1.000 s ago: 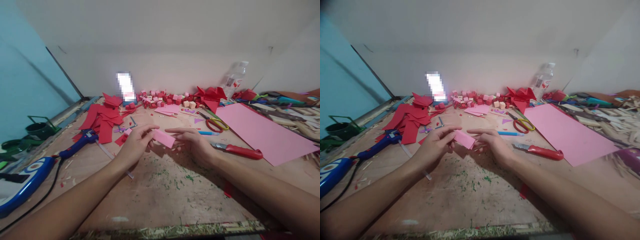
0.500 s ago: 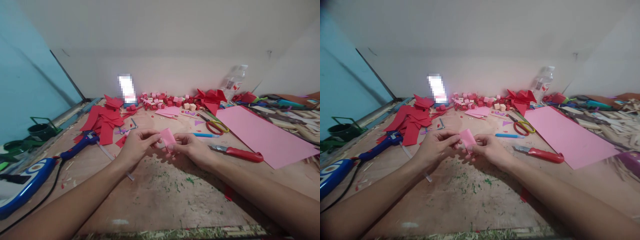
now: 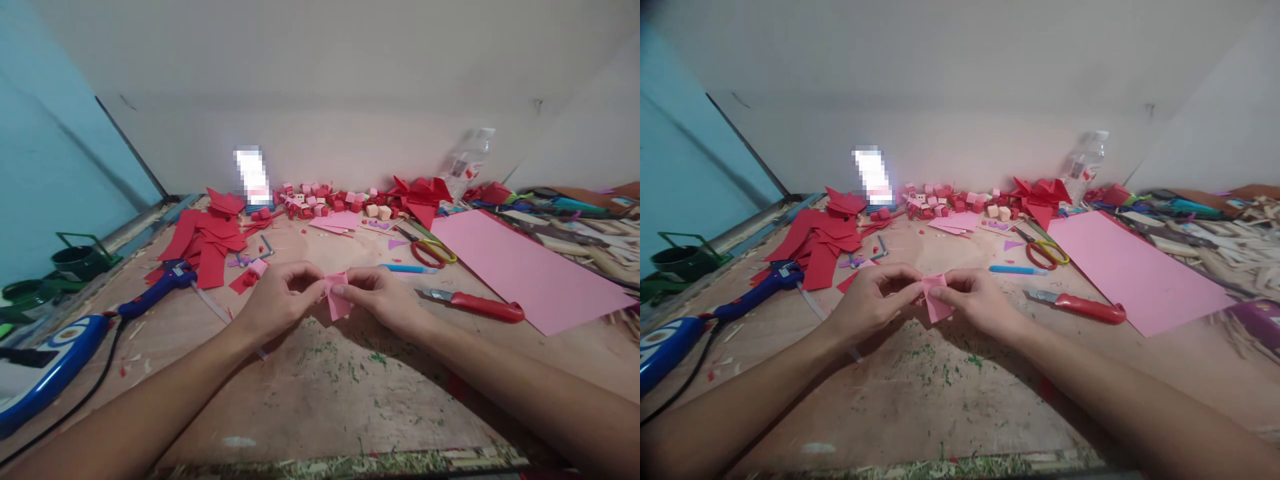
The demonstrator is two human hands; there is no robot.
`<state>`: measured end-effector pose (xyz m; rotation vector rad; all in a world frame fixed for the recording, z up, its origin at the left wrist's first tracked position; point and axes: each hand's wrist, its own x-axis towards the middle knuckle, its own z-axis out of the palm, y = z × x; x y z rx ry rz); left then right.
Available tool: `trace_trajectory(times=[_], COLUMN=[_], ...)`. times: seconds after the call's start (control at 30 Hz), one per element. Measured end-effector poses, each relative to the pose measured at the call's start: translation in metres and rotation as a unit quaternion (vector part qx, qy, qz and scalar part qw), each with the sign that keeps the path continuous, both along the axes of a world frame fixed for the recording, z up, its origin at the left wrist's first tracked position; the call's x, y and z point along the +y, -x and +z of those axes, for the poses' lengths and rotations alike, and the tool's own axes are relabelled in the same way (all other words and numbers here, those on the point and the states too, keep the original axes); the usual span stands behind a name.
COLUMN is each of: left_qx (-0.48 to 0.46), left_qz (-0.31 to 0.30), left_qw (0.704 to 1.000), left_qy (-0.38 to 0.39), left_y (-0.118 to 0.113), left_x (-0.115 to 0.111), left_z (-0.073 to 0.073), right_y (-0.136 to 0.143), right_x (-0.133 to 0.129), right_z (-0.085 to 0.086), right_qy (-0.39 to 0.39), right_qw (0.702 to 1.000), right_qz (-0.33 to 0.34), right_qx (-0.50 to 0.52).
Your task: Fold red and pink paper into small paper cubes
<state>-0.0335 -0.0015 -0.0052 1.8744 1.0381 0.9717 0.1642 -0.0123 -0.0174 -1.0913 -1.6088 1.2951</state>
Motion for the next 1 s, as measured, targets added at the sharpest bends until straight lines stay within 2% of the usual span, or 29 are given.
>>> trace_trajectory(times=[0.17, 0.3, 0.4, 0.47, 0.53, 0.63, 0.73, 0.87, 1.0], left_qx=[-0.025, -0.013, 0.004, 0.011, 0.021, 0.048, 0.075, 0.085, 0.063], left_qz=[-0.012, 0.001, 0.009, 0.004, 0.001, 0.0, -0.005, -0.007, 0.005], left_qw=[0.999, 1.0, 1.0, 1.0, 0.999, 0.997, 0.991, 0.984, 0.986], left_qy=[0.02, 0.006, -0.014, -0.023, -0.033, -0.063, -0.11, -0.159, -0.153], left_y=[-0.001, -0.001, -0.001, -0.001, -0.001, 0.0, 0.0, 0.0, -0.001], left_x=[-0.001, -0.001, -0.001, -0.002, -0.002, -0.003, -0.004, -0.006, -0.007], left_z=[0.0, 0.001, 0.001, 0.001, 0.001, 0.002, 0.003, 0.004, 0.004], right_y=[0.002, 0.001, -0.002, -0.004, -0.005, -0.006, -0.006, -0.008, -0.009], right_x=[-0.001, 0.0, 0.001, 0.001, 0.001, 0.001, -0.001, -0.003, -0.003], right_z=[-0.002, -0.005, -0.003, 0.0, 0.003, 0.007, 0.01, 0.014, 0.015], right_qy=[-0.005, -0.013, -0.053, -0.093, -0.121, -0.123, -0.13, -0.179, -0.176], right_qw=[1.0, 1.0, 0.997, 0.994, 0.992, 0.991, 0.988, 0.976, 0.98], right_qz=[0.004, 0.001, -0.042, -0.053, -0.04, -0.017, -0.013, -0.011, -0.011], right_qx=[-0.005, 0.012, 0.031, 0.007, -0.025, -0.051, -0.082, -0.125, -0.09])
